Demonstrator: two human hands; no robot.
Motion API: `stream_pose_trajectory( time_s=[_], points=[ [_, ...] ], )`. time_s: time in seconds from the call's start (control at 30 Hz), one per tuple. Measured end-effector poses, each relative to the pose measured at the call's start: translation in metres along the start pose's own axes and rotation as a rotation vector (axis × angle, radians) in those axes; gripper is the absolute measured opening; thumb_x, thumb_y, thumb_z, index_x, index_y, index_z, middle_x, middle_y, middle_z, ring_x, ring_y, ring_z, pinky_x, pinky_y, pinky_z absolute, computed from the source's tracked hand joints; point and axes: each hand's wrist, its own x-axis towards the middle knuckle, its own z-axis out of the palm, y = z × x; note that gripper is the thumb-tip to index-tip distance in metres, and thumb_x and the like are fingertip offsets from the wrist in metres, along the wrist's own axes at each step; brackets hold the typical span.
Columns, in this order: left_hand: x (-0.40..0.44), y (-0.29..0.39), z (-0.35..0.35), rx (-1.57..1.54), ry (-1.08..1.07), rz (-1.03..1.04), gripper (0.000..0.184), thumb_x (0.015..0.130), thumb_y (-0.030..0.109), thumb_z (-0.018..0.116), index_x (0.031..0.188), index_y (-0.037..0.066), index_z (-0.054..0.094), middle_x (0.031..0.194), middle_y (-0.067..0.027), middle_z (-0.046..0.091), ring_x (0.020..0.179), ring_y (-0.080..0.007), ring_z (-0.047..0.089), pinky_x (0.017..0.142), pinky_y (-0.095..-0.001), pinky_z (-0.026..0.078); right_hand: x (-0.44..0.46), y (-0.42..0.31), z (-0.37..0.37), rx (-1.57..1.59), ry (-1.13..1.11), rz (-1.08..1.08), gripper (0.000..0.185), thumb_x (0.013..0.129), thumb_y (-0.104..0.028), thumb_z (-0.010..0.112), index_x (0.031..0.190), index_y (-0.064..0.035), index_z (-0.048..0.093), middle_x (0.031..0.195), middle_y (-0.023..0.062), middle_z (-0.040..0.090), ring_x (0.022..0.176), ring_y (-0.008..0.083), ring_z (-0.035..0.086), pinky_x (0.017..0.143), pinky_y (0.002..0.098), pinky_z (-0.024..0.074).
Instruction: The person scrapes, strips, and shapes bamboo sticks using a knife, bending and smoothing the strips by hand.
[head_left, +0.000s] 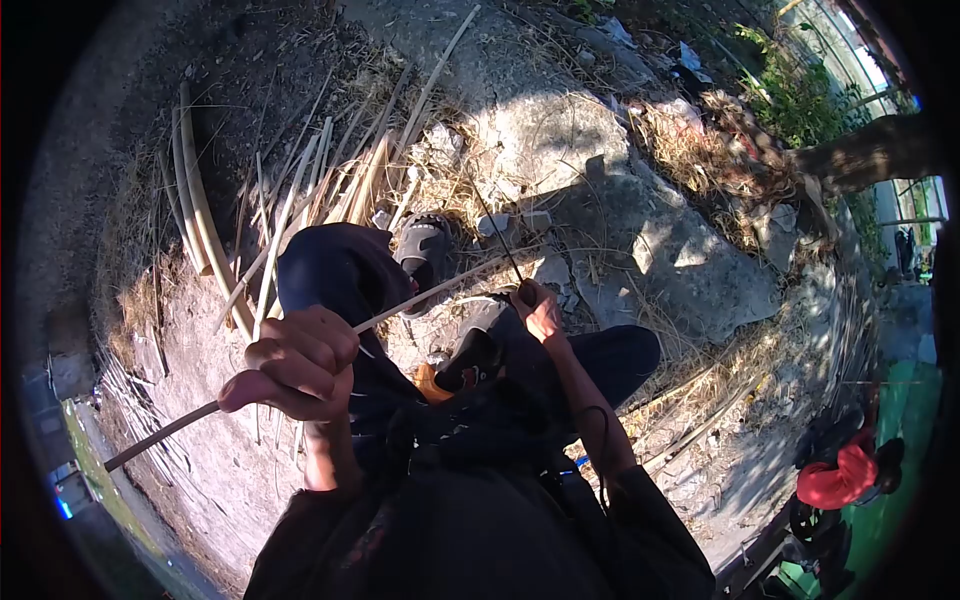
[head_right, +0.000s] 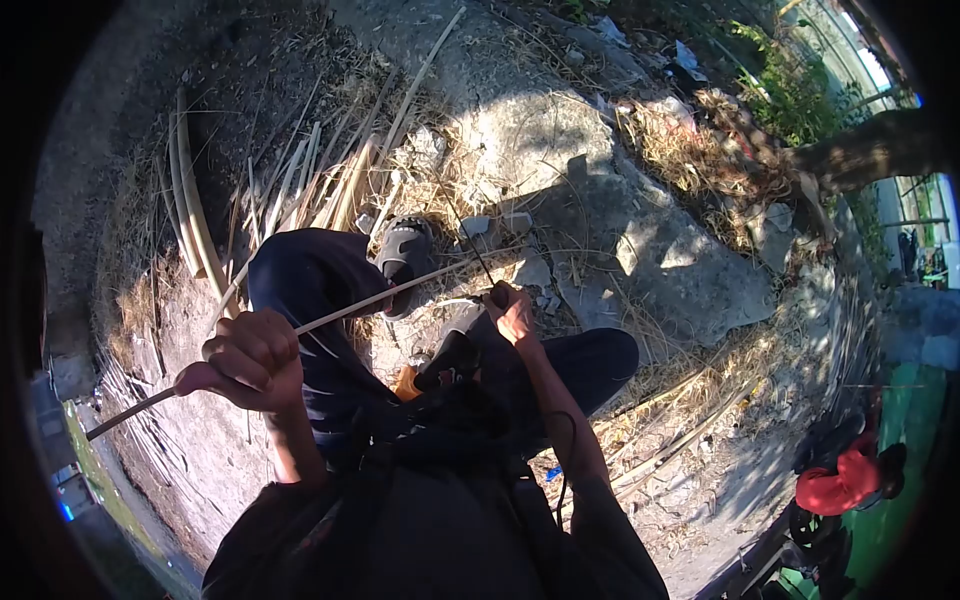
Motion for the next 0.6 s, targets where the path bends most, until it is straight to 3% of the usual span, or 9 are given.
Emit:
stream_pose_trajectory(
  time_s=[0.1,0.17,0.3,0.37,0.4,0.5,0.57,0.6],
  points=[
    [0.002,0.001,-0.009,-0.142,-0.053,-0.005,0.079,0.102,0.063,0.026,0.047,0.007,0.040,0.039,0.0047,0.022,0.029,-0.0066,0.015,0.030,-0.0246,0.013,0.006,0.017,0.003,-0.021,-0.038,0.039,0.025,0.085,-0.026,0.071,0.086,-0.0021,0.062,0.074,0.0161,0.065,0.067,0.0330,0.064,0.064,0.0429,0.0481],
    [0.003,0.002,-0.009,-0.134,-0.067,-0.012,0.079,0.102,0.062,0.026,0.047,0.007,0.041,0.039,0.0048,0.022,0.028,-0.0067,0.015,0.030,-0.0246,0.013,0.008,0.040,0.010,-0.094,-0.014,-0.095,0.024,0.084,-0.024,0.070,0.088,-0.0013,0.062,0.077,0.0167,0.067,0.070,0.0296,0.066,0.065,0.0411,0.0485],
    [0.008,0.002,0.001,-0.077,-0.157,-0.027,0.080,0.104,0.060,0.025,0.047,0.007,0.042,0.039,0.0047,0.022,0.028,-0.0070,0.015,0.030,-0.0250,0.013,0.003,0.019,0.004,-0.063,-0.046,-0.046,0.025,0.085,-0.024,0.070,0.089,-0.0001,0.062,0.078,0.0171,0.068,0.072,0.0312,0.067,0.066,0.0401,0.0493],
    [0.009,0.002,-0.001,-0.089,-0.159,-0.031,0.080,0.104,0.059,0.025,0.047,0.006,0.042,0.039,0.0046,0.022,0.028,-0.0072,0.016,0.030,-0.0252,0.013,0.006,0.021,0.003,-0.059,-0.017,-0.046,0.021,0.088,-0.017,0.069,0.091,0.0023,0.063,0.075,0.0119,0.068,0.067,0.0183,0.064,0.065,0.0343,0.0491],
    [0.008,0.003,-0.003,-0.098,-0.158,-0.037,0.080,0.104,0.059,0.025,0.047,0.006,0.042,0.039,0.0044,0.022,0.028,-0.0075,0.016,0.030,-0.0255,0.013,0.007,0.019,0.001,-0.060,-0.015,-0.049,0.021,0.088,-0.017,0.069,0.091,0.0023,0.063,0.075,0.0119,0.068,0.067,0.0183,0.064,0.065,0.0343,0.0491],
    [0.007,0.008,-0.010,-0.126,-0.168,-0.065,0.080,0.105,0.057,0.025,0.046,0.005,0.043,0.039,0.0036,0.024,0.028,-0.0085,0.018,0.030,-0.0261,0.014,0.007,0.012,-0.002,0.085,-0.048,0.037,0.022,0.087,-0.018,0.070,0.093,0.0024,0.064,0.077,0.0137,0.070,0.070,0.0214,0.068,0.067,0.0350,0.0506],
    [0.007,0.007,-0.003,-0.105,-0.171,-0.070,0.079,0.106,0.056,0.027,0.044,0.008,0.039,0.039,0.0052,0.021,0.028,-0.0075,0.015,0.031,-0.0254,0.012,0.003,0.005,-0.004,-0.091,-0.040,-0.085,0.024,0.083,-0.022,0.069,0.089,0.0010,0.063,0.078,0.0180,0.069,0.070,0.0301,0.068,0.066,0.0405,0.0501],
    [0.007,0.006,0.001,-0.090,-0.181,-0.074,0.078,0.106,0.055,0.028,0.041,0.012,0.036,0.038,0.0068,0.018,0.028,-0.0064,0.013,0.032,-0.0247,0.010,0.001,0.010,-0.002,-0.090,-0.042,-0.082,0.024,0.083,-0.022,0.069,0.089,0.0010,0.063,0.078,0.0180,0.069,0.070,0.0300,0.068,0.066,0.0405,0.0501]
  ],
)
